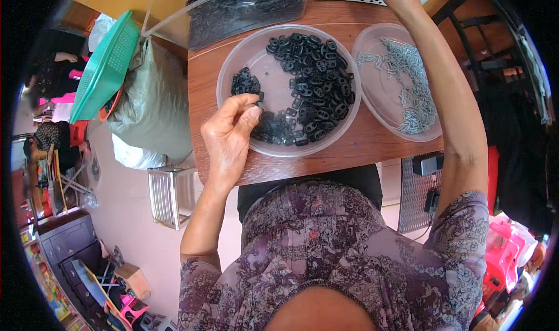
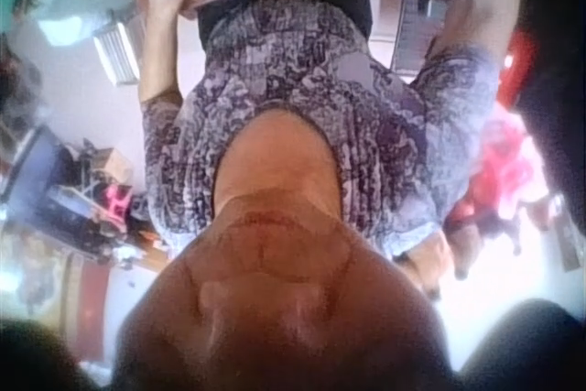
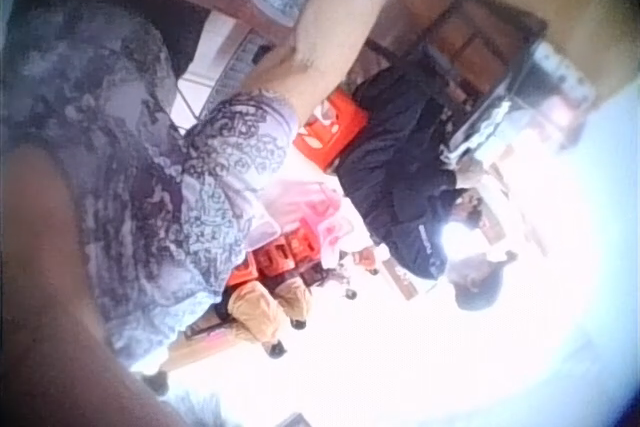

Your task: The person repeatedly picks up small pins and plastic cord lock components from trays and assembles them together by hand.

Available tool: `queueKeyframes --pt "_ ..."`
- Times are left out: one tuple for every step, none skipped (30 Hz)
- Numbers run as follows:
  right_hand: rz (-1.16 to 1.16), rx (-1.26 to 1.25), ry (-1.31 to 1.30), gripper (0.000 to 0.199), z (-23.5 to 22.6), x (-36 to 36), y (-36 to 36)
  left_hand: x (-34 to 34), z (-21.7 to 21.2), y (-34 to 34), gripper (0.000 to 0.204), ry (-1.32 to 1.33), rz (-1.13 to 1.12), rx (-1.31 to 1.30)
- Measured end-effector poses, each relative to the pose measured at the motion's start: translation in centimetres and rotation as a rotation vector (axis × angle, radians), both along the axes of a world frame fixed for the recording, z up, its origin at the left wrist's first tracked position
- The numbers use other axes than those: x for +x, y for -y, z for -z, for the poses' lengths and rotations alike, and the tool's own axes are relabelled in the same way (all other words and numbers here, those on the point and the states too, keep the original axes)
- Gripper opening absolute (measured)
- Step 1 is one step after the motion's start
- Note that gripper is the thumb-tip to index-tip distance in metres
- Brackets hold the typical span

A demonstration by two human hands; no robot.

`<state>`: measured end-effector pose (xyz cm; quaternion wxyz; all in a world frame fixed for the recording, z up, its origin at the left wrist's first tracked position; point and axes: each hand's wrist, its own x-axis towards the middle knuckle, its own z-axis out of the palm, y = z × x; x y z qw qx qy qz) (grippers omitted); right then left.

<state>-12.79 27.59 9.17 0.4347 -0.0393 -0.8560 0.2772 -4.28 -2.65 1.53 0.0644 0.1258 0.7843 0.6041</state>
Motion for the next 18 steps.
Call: queueKeyframes --pt "0.041 -0.015 -0.007 0.016 -0.3 -0.1 0.6 -0.1 0.1 0.1 0.019 -0.101 0.005 -0.063" --pt "0.027 0.011 0.086 0.019 -0.2 0.6 1.0 -0.2 0.3 0.1 0.017 -0.201 0.015 -0.126" --pt "0.022 0.008 0.089 0.019 0.2 1.5 1.7 -0.6 0.2 -0.1 0.017 -0.198 0.01 -0.13" --pt "-0.051 0.004 0.115 0.02 1.1 2.7 2.4 -0.9 -0.1 -0.6 0.018 -0.355 0.106 -0.251" --pt "-0.122 -0.002 0.14 0.022 2.5 3.5 2.7 -1.3 -0.3 -1.1 0.019 -0.514 0.204 -0.373" --pt "-0.229 -0.089 0.195 0.019 5.0 4.0 2.2 -1.6 -0.6 -1.8 0.016 -0.636 0.288 -0.434" --pt "-0.227 -0.089 0.196 0.019 6.0 4.6 2.3 -1.6 -0.3 -2.2 0.016 -0.635 0.291 -0.433" --pt "-0.231 -0.037 0.194 0.019 6.6 5.6 2.4 -1.6 0.0 -2.8 0.017 -0.682 0.345 -0.518" --pt "-0.235 0.018 0.19 0.018 6.9 6.3 2.4 -1.7 0.3 -3.2 0.018 -0.732 0.398 -0.602" --pt "-0.253 -0.018 0.086 0.014 7.2 6.7 2.4 -1.6 0.5 -3.6 0.02 -0.763 0.432 -0.608" --pt "-0.238 -0.006 0.083 0.014 7.2 6.9 2.4 -1.4 0.5 -3.7 0.02 -0.774 0.439 -0.593" --pt "-0.282 -0.19 0.101 0.013 7.2 7.1 2.4 -1.1 0.3 -3.6 0.016 -0.792 0.462 -0.665" --pt "-0.32 -0.361 0.107 0.011 6.8 7.0 1.9 -1.2 0.2 -3.8 0.013 -0.824 0.482 -0.728" --pt "-0.282 -0.425 0.18 0.011 6.4 6.8 1.3 -1.3 0.6 -3.8 0.014 -0.836 0.502 -0.722" --pt "-0.295 -0.494 0.147 0.011 6.3 6.4 0.6 -1.5 1.1 -4.0 0.014 -0.831 0.512 -0.716" --pt "-0.289 -0.54 0.154 0.011 6.0 6.2 0.4 -1.3 1.1 -3.9 0.014 -0.785 0.529 -0.725" --pt "-0.284 -0.589 0.163 0.01 5.6 6.0 0.2 -1.4 1.1 -3.8 0.015 -0.737 0.546 -0.735" --pt "-0.283 -0.582 0.15 0.01 5.2 5.8 0.0 -1.9 0.9 -3.9 0.015 -0.752 0.544 -0.733"
